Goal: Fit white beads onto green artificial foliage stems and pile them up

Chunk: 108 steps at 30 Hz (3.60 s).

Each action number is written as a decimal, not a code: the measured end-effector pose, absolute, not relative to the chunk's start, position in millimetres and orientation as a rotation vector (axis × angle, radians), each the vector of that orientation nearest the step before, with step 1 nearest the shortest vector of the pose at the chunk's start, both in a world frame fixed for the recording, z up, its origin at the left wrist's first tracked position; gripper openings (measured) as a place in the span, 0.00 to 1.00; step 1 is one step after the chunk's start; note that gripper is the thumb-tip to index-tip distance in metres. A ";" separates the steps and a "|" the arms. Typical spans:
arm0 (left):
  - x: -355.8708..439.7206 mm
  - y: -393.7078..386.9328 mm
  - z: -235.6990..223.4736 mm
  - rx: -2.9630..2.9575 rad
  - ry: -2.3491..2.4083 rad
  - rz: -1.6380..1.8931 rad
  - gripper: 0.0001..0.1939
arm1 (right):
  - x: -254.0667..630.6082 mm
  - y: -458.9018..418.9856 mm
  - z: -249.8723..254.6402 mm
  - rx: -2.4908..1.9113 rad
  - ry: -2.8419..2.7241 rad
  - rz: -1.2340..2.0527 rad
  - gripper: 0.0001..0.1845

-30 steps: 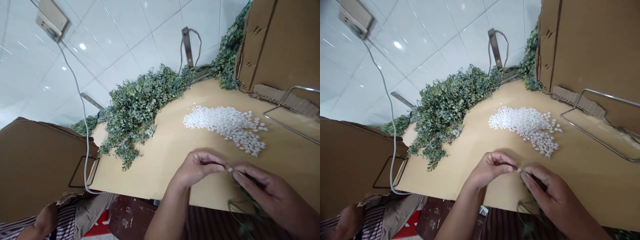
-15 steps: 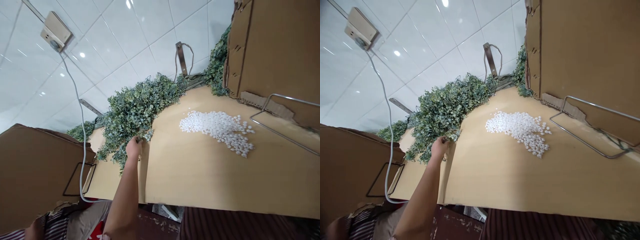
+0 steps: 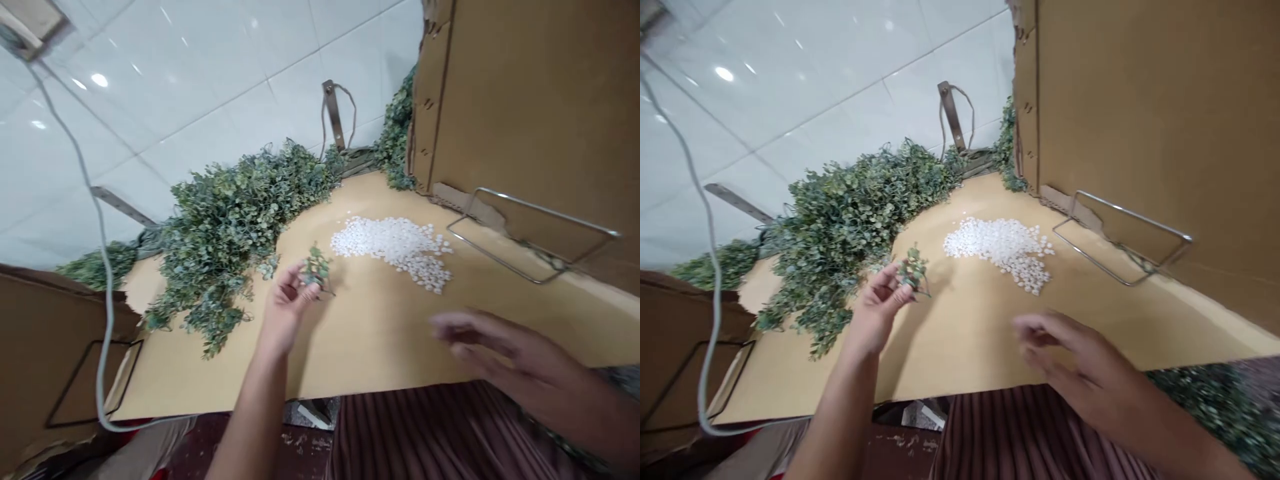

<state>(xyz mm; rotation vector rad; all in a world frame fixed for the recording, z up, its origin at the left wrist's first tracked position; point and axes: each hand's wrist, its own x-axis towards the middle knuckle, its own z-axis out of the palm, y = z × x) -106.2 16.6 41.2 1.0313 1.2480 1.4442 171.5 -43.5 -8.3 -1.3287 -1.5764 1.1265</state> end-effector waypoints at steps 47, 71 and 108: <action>-64.0 40.5 16.3 1.190 1.447 1.109 0.08 | 116.0 0.7 -10.0 -0.967 -0.918 1.636 0.25; -33.5 46.6 15.3 1.050 1.238 1.071 0.08 | 107.6 0.0 -11.0 -1.220 -1.575 1.134 0.14; -33.8 7.9 1.6 0.838 1.199 1.096 0.12 | 103.5 -5.2 -12.0 -1.283 -1.715 0.982 0.18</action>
